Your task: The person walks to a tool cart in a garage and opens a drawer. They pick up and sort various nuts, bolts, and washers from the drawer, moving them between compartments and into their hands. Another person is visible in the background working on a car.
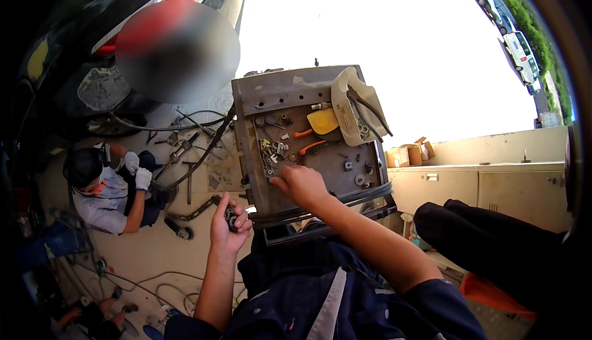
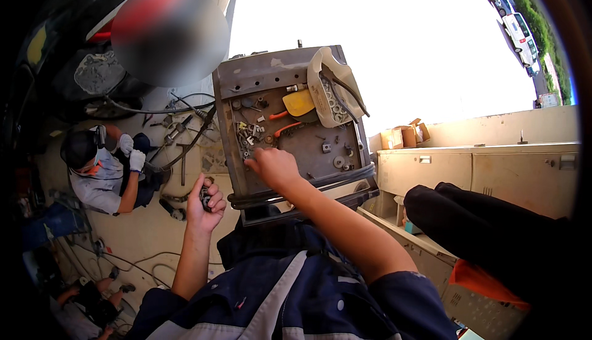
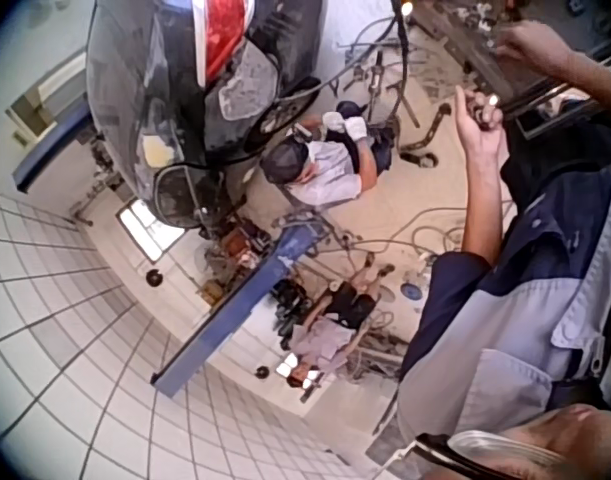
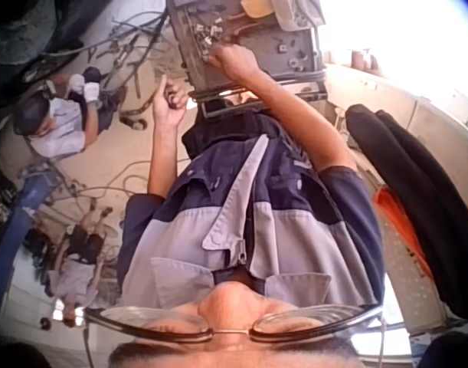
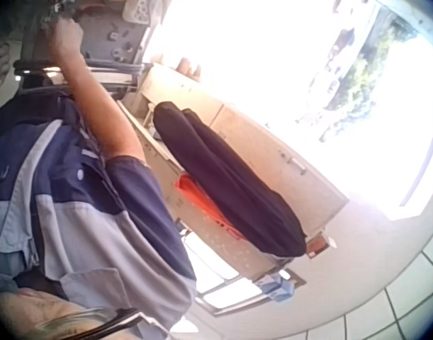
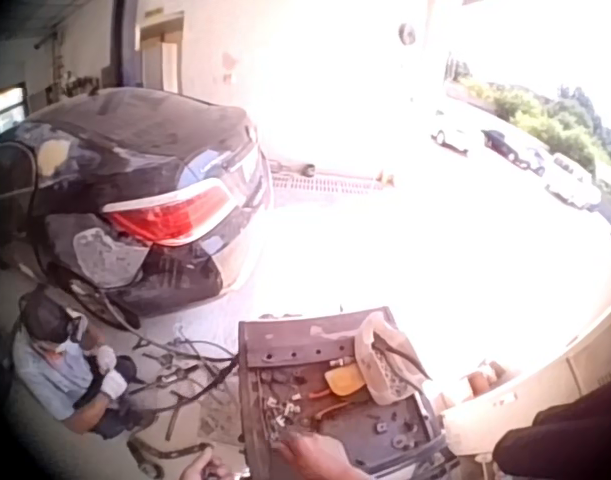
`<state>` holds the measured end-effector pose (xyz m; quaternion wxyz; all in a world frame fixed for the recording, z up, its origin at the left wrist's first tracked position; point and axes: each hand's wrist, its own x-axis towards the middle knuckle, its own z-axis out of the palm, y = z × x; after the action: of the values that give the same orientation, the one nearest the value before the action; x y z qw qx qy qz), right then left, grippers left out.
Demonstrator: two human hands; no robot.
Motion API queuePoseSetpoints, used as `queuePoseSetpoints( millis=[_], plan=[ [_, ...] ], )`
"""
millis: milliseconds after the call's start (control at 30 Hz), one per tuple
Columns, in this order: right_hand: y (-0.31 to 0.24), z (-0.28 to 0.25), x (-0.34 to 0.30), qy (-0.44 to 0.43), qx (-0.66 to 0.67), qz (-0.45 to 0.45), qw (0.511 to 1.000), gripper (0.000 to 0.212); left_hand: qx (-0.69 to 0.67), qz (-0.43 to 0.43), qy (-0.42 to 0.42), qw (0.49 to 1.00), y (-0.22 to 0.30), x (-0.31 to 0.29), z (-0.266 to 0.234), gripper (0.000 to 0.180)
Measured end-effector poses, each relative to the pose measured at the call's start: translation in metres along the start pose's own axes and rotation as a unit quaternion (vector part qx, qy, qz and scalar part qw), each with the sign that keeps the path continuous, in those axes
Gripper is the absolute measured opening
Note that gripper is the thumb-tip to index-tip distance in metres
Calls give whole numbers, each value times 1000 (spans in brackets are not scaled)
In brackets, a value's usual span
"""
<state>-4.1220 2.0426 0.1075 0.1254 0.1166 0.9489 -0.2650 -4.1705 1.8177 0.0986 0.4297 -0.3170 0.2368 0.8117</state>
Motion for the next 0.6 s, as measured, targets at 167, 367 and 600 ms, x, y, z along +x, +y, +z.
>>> queuePoseSetpoints(
  millis=[167, 367, 600],
  plan=[
    [5, 7, -8, 39, 27, -43, 998, 34, -2, 6, 17, 1000, 0, -1, -3, 26],
    [0, 8, 10, -102, -58, -39, 992, 32, -1, -3, 16, 1000, 0, -1, 0, 27],
    [-2, -7, 48, 109, 73, 6, 991, 28, 14, 5, 8, 1000, 0, -4, 0, 27]
  ],
)
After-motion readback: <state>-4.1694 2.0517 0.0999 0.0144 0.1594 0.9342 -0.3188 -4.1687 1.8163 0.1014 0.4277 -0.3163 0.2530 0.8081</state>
